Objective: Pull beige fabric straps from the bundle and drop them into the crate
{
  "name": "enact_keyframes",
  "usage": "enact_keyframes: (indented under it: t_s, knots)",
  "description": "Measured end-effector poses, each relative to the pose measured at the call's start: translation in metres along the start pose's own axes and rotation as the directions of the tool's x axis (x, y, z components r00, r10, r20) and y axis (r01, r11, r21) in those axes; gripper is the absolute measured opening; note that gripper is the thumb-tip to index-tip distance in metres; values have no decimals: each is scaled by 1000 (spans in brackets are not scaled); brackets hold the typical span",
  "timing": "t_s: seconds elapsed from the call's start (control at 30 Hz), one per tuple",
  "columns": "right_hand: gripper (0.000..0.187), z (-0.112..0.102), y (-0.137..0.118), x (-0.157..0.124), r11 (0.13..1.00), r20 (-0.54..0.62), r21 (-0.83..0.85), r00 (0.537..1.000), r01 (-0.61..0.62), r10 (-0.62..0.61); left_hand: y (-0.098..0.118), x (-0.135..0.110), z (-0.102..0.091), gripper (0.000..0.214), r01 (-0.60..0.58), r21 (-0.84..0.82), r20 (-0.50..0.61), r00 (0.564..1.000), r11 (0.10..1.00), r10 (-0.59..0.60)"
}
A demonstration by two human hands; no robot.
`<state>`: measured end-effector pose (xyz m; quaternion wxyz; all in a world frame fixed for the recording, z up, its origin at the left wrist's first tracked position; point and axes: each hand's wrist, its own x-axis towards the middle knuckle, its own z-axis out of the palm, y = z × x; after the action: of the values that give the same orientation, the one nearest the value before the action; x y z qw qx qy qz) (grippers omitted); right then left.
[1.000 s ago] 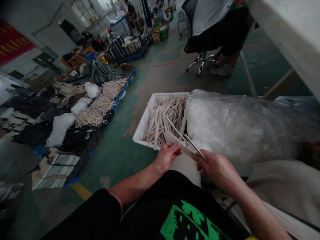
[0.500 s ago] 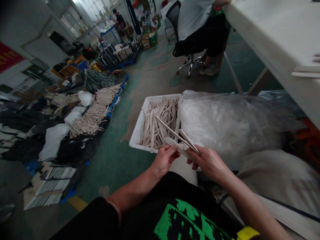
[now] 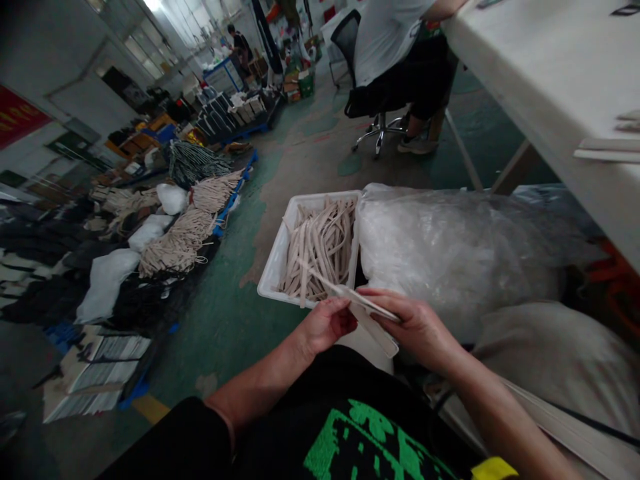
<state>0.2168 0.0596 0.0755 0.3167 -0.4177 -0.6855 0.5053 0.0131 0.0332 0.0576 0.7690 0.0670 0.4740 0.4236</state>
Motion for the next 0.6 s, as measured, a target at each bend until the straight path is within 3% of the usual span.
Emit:
enact_keyframes:
  t_s: [0.07, 0.17, 0.27, 0.33, 0.43, 0.5, 0.6]
  knots:
    - [25, 8, 1, 1, 993, 92, -69, 992, 96, -89, -5, 0, 0, 38, 22, -3, 29, 999, 1000, -21]
    - [26, 13, 1, 0, 980, 76, -143, 988, 141, -131, -9, -1, 0, 28, 69, -35, 63, 996, 997, -66]
    - [23, 11, -4, -1, 988, 22, -89, 992, 126, -124, -12, 3, 0, 22, 136, -142, 143, 983, 980, -116]
    - [30, 5, -9, -2, 999, -11, 3, 999, 46, -46, -13, 16, -5, 29, 181, -210, 129, 979, 961, -156]
    - [49, -6, -15, -6, 979, -45, 150, 989, -135, 143, 3, 45, -27, 34, 51, -290, -189, 976, 956, -109]
    - [59, -13, -14, -8, 952, -66, 242, 975, -189, 210, 30, 62, -49, 28, -143, -289, -407, 913, 947, 14]
    - [64, -19, -9, -9, 921, -92, 334, 966, -199, 242, 83, 75, -78, 22, -367, -213, -529, 822, 905, 209]
